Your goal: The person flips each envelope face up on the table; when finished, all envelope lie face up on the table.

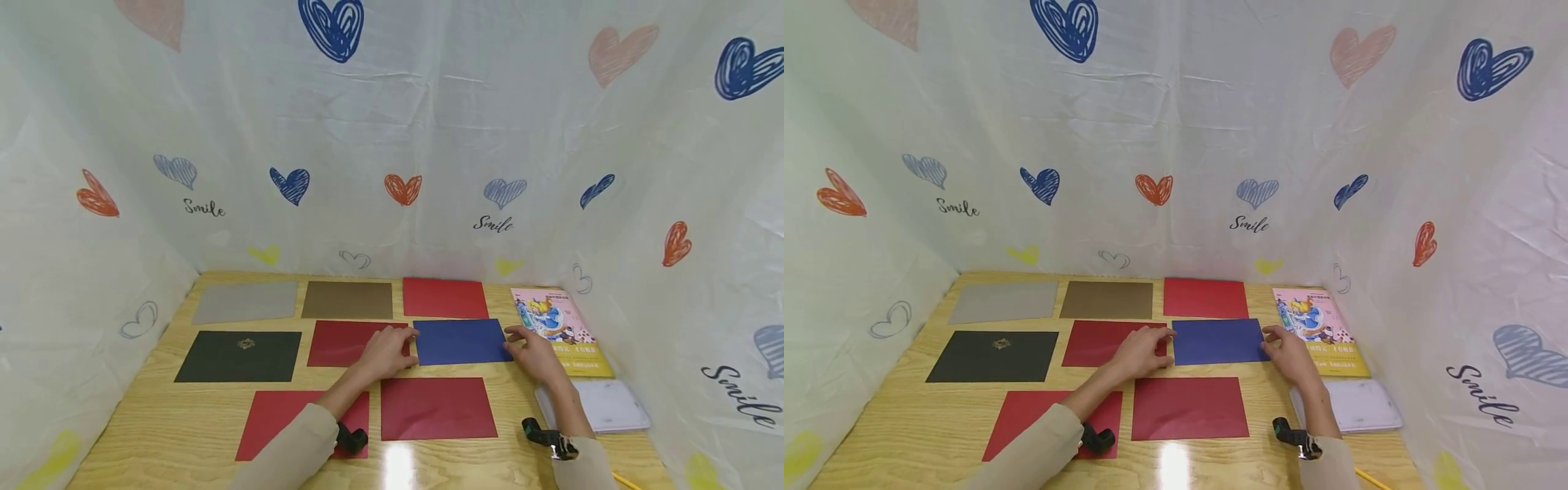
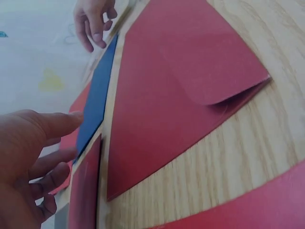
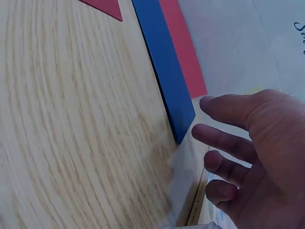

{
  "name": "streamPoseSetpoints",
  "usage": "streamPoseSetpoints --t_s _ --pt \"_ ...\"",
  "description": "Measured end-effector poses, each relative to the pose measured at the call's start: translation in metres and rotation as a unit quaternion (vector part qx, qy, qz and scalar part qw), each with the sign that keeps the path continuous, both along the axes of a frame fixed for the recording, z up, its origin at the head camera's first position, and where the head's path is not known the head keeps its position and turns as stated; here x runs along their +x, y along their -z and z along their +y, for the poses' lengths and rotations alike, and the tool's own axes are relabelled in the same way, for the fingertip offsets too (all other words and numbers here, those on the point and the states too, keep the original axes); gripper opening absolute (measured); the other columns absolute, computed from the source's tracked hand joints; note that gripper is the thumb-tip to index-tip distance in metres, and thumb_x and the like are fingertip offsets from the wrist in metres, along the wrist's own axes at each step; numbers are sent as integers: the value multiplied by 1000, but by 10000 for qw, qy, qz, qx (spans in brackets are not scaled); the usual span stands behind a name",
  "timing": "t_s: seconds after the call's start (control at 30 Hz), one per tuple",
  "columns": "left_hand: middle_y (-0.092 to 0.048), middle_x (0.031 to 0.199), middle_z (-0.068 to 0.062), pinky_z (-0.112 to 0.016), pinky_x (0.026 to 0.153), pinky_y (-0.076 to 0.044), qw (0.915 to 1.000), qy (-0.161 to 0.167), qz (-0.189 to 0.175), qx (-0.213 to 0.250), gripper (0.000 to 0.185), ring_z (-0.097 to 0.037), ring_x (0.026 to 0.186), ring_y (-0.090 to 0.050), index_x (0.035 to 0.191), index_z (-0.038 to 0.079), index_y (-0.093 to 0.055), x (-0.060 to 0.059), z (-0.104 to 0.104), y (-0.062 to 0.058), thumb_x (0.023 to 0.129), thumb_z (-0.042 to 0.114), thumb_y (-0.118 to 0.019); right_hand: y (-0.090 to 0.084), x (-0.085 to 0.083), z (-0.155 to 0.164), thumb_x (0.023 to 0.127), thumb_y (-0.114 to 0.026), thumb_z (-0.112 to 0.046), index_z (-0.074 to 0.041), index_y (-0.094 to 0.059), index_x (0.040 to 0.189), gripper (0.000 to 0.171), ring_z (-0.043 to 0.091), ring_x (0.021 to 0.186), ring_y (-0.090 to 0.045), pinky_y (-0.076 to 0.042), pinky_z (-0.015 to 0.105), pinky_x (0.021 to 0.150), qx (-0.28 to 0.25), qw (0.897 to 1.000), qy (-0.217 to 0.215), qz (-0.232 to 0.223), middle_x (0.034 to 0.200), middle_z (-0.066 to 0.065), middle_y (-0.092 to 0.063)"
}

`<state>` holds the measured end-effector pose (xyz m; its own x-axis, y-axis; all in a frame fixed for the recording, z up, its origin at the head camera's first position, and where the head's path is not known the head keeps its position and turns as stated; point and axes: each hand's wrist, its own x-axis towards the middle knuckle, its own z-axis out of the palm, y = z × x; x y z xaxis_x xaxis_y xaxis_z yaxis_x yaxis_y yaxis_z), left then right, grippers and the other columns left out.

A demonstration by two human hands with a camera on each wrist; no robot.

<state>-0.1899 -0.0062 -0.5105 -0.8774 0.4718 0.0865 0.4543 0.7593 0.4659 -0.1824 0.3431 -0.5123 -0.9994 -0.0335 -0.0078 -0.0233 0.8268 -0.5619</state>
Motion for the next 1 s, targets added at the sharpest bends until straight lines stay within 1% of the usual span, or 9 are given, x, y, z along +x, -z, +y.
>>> streamPoseSetpoints --t_s 0.1,0.2,0.37,0.47,0.57,0.63,0.77,0.87,1.0 --pt "-73 114 4 -27 72 -42 9999 -30 42 -94 52 -17 98 -61 131 18 -67 -1 3 2 84 36 -82 2 -2 -1 98 -66 -21 -3 -63 130 37 22 87 -63 -48 35 74 -30 10000 -31 -49 111 15 -70" --pt "-73 115 5 -29 75 -44 9999 -95 51 -119 51 -17 100 -61 130 19 -67 -1 5 3 85 36 -82 2 -4 -2 97 -66 -21 -3 -63 130 37 22 87 -63 -49 36 74 -25 10000 2 -53 110 15 -70" --pt "-72 117 4 -32 78 -46 9998 -141 47 -103 50 -19 103 -61 131 18 -67 -2 8 4 86 34 -81 3 -5 -2 97 -66 -21 -2 -65 128 37 24 87 -64 -49 39 75 110 9997 196 -16 106 15 -70" --pt "-71 117 3 -33 80 -48 9998 -144 29 -93 50 -19 104 -62 131 18 -68 0 9 6 85 33 -82 6 -5 -2 96 -66 -21 -1 -66 127 37 23 86 -64 -48 38 74 135 9994 298 -113 103 14 -70" --pt "-72 117 2 -34 83 -49 9999 -163 -20 28 49 -19 105 -62 129 17 -68 2 9 9 84 30 -83 9 -5 -1 96 -67 -20 -2 -66 127 37 21 85 -64 -48 35 72 60 9994 284 -180 103 13 -71" --pt "-72 116 1 -36 85 -51 9996 -188 -88 201 49 -21 106 -63 128 17 -69 3 9 9 83 28 -84 10 -5 0 96 -67 -22 -2 -67 128 37 22 86 -64 -48 34 72 -50 9994 273 -192 104 14 -71" --pt "-72 117 -1 -41 90 -51 9980 -234 -206 555 46 -24 110 -63 126 15 -70 2 8 10 83 20 -84 11 -7 1 99 -64 -23 -2 -66 129 37 22 88 -61 -45 32 71 -430 9979 370 -299 107 16 -70" --pt "-72 115 1 -41 90 -51 9970 -297 -174 690 41 -24 111 -63 123 16 -72 3 8 11 83 12 -81 12 -7 3 101 -61 -23 -1 -65 130 37 20 84 -57 -43 31 69 -622 9965 422 -373 106 16 -69" --pt "-73 111 3 -40 88 -51 9957 -418 24 824 38 -23 108 -63 116 18 -74 2 9 12 81 3 -78 13 -6 4 101 -59 -21 -3 -65 131 35 21 83 -56 -43 32 69 -680 9962 423 -347 106 15 -69"
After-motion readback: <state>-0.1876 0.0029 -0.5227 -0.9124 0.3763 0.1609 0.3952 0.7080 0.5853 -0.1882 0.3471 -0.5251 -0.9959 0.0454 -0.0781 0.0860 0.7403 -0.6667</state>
